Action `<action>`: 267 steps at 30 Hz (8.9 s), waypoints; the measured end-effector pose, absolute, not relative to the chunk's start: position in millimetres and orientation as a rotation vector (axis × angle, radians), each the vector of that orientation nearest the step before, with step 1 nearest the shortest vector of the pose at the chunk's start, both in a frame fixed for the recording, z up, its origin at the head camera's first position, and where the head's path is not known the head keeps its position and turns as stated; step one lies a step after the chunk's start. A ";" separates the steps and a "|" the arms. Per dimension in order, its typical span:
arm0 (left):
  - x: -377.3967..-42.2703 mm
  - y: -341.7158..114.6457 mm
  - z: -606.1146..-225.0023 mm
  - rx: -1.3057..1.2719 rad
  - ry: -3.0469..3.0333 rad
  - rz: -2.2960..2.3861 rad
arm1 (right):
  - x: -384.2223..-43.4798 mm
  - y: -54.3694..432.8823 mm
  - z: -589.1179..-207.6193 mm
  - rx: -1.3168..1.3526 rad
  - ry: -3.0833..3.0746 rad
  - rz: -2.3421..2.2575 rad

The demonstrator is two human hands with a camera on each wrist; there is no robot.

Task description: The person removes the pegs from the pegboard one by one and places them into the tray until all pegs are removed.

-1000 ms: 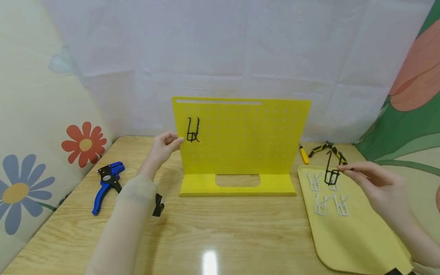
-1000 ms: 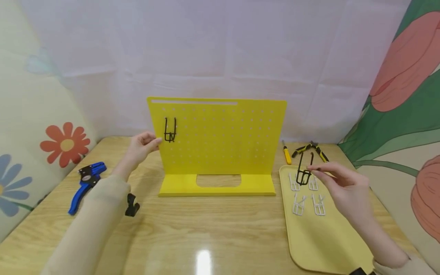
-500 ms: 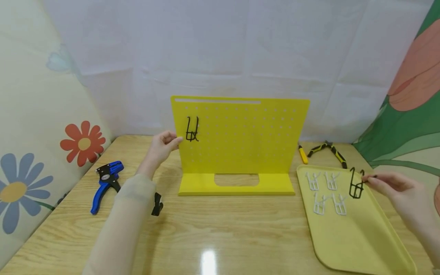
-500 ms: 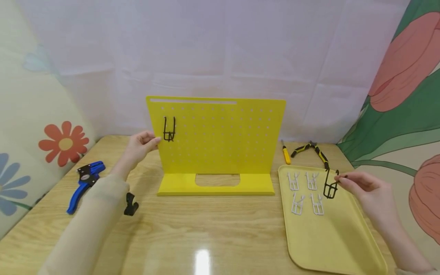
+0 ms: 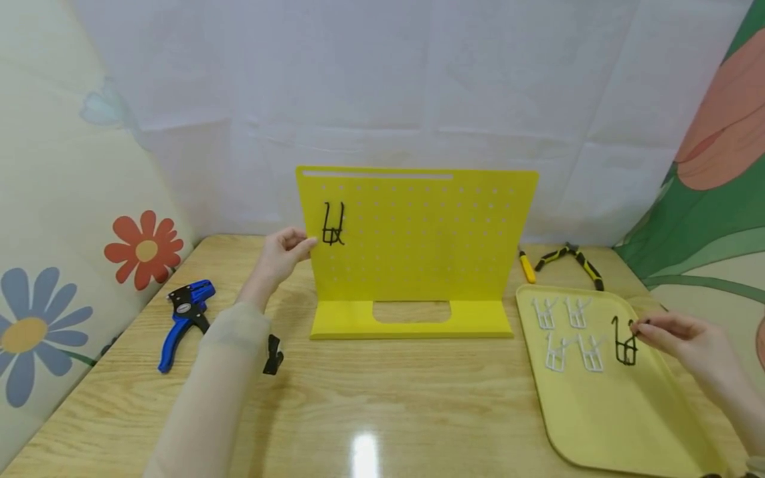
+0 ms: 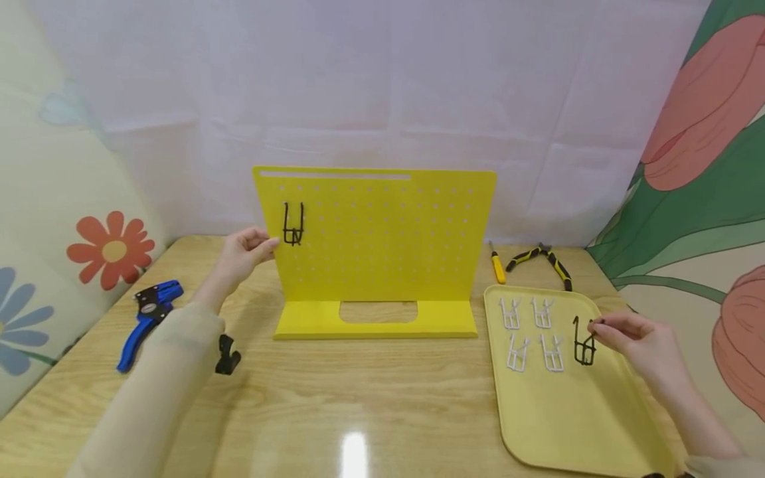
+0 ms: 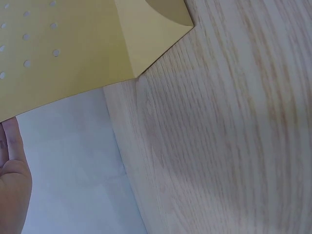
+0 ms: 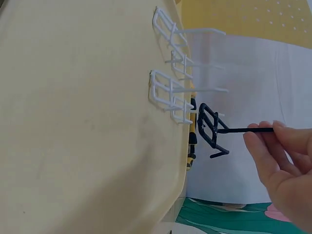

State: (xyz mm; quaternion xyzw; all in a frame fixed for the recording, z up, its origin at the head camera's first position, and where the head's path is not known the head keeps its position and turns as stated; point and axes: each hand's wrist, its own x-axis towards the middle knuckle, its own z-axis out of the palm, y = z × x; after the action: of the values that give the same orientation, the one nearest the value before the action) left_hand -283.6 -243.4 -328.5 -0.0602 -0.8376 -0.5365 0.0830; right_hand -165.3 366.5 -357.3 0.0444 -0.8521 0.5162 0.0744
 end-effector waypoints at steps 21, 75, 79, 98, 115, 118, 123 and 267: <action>-285.3 -242.1 -330.4 -0.213 -2.450 -1.676 | -161.3 377.5 -373.2 0.091 -2.691 1.635; -283.5 -242.4 -328.4 -0.206 -2.467 -1.647 | -223.2 174.4 -296.8 0.821 -2.150 1.139; -283.8 -241.5 -328.6 -0.206 -2.464 -1.640 | -232.3 150.2 -297.5 0.890 -2.118 1.202; -284.9 -243.1 -329.9 -0.207 -2.472 -1.623 | -260.7 29.0 -306.7 1.234 -2.092 1.123; -282.0 -241.4 -327.9 -0.208 -2.431 -1.652 | -263.8 -24.1 -311.2 1.202 -2.058 1.174; -282.2 -241.5 -328.2 -0.212 -2.422 -1.663 | -264.8 -26.6 -309.7 1.208 -2.070 1.162; -283.7 -242.4 -329.4 -0.209 -2.427 -1.667 | -267.0 -29.6 -307.8 1.230 -2.053 1.139; -275.7 -245.6 -329.8 -0.195 -2.396 -1.750 | -119.4 301.2 -346.8 0.274 -2.804 1.247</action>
State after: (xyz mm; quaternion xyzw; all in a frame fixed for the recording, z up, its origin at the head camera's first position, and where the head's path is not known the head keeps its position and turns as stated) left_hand -275.7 -245.6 -329.8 -0.0652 -0.8030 -0.5865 0.0840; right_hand -119.4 301.2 -346.8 0.0889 -0.9097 0.4045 0.0305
